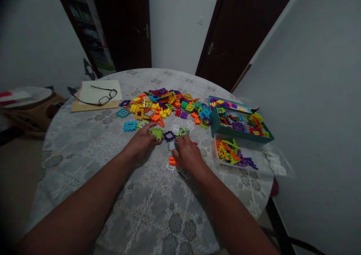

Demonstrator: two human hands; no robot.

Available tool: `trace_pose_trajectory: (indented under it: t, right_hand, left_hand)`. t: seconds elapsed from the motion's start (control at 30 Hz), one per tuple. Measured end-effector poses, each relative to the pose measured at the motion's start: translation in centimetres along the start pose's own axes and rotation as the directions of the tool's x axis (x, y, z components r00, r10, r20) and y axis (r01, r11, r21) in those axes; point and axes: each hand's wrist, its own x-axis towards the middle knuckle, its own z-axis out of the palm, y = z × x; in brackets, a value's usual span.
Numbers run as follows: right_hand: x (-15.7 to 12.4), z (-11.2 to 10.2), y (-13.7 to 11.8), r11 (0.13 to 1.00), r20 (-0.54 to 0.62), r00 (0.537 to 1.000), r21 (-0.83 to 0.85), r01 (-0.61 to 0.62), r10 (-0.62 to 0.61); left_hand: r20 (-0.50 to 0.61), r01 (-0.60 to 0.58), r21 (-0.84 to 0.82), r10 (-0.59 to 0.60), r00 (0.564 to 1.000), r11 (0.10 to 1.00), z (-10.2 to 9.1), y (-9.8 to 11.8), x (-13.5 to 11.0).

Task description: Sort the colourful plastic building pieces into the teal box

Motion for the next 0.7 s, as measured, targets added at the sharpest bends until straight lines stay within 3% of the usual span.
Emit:
trace_pose_trajectory:
  t: [0.13, 0.27, 0.37, 0.5, 0.6, 0.7]
  right_hand:
    - [0.1, 0.3, 1.2, 0.99, -0.032, 0.99, 0.037, 0.138, -0.137]
    - [-0.1, 0.0, 2.2, 0.962, -0.045, 0.967, 0.092, 0.256, -0.253]
    - [-0.2, 0.0, 2.4, 0.911, -0.158, 0.93, 0.205, 0.359, -0.331]
    - [0.0, 0.6, 1.6, 0.874, -0.354, 0.888, 0.276, 0.4, -0.295]
    - [0.5, 1.6, 0.5, 0.881, -0.369, 0.889, 0.274, 0.384, -0.272]
    - [1.1, 2.5, 0.0, 0.885, -0.365, 0.888, 0.263, 0.385, -0.279]
  left_hand:
    - [0.015, 0.118, -0.179, -0.117, 0.993, 0.977, 0.2, 0.8, -0.4]
    - [0.043, 0.154, -0.2, -0.148, 0.988, 0.968, 0.1, 1.2, -0.8]
    - [0.084, 0.163, -0.199, -0.149, 0.985, 0.966, -0.1, 1.5, -1.1]
    - [0.21, 0.168, -0.205, -0.125, 0.97, 0.964, -0.2, 2.1, -1.9]
    - [0.303, 0.161, -0.187, -0.099, 0.948, 0.969, 0.1, 2.3, -2.6]
    - [0.27, 0.135, -0.161, -0.088, 0.959, 0.978, 0.3, 2.1, -2.7]
